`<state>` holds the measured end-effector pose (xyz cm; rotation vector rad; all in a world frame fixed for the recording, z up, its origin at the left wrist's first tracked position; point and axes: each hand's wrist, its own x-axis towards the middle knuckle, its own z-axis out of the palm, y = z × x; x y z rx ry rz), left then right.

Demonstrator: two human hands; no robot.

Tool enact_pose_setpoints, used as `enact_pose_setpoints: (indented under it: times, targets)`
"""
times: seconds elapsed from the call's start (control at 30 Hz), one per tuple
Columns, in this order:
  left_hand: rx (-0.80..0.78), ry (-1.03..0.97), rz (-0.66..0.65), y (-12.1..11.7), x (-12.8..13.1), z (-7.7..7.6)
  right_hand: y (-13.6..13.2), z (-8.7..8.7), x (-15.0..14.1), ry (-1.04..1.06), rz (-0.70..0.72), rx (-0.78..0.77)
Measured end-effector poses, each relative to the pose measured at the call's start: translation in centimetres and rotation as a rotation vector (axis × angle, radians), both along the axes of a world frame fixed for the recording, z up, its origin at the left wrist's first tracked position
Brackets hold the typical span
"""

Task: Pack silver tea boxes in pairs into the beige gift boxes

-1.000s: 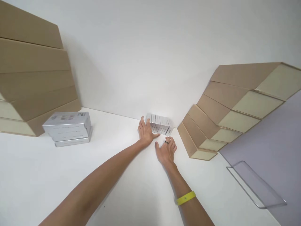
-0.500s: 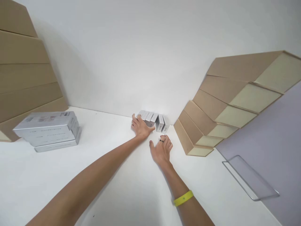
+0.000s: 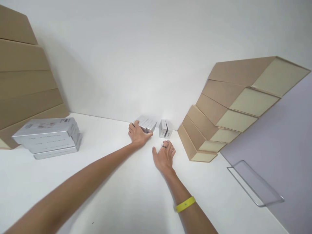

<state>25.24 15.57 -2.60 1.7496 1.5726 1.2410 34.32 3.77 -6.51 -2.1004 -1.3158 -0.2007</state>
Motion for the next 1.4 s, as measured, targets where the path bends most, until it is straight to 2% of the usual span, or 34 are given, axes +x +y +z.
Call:
enact_pose_setpoints:
  times: [0.1, 0.2, 0.27, 0.4, 0.5, 0.63, 0.8, 1.03, 1.3, 1.4]
  targets:
    - [0.023, 0.020, -0.262, -1.6, -6.4, -0.4, -0.5, 0.2, 0.1, 0.086, 0.188, 0.028]
    - [-0.010, 0.042, -0.546, -4.7, -12.5, -0.5, -1.8, 0.6, 0.2, 0.204, 0.464, 0.018]
    - [-0.038, 0.054, -0.711, -7.1, -15.4, -0.5, -3.2, 1.0, 0.0, 0.284, 0.644, -0.025]
    - [-0.083, 0.005, -1.056, -10.7, -18.0, -0.6, -6.8, 2.1, -1.2, 0.367, 1.002, -0.172]
    - [-0.076, -0.024, -1.198, -12.0, -17.9, -0.6, -8.6, 3.0, -2.0, 0.383, 1.120, -0.205]
    - [0.000, -0.054, -1.263, -12.4, -17.1, -0.9, -9.4, 3.4, -2.5, 0.268, 1.198, -0.150]
    - [0.181, 0.095, -1.193, -12.5, -16.8, -1.4, -9.8, 3.0, -2.7, 0.270, 1.144, -0.109]
    - [0.193, 0.149, -1.189, -12.7, -16.8, -1.0, -9.9, 2.8, -2.9, 0.284, 1.168, -0.067]
    - [0.148, 0.154, -1.208, -12.7, -17.0, -1.3, -10.0, 2.5, -3.0, 0.298, 1.116, -0.077]
    - [0.203, 0.151, -1.209, -12.7, -16.7, -0.9, -10.1, 2.8, -3.0, 0.276, 1.109, -0.091]
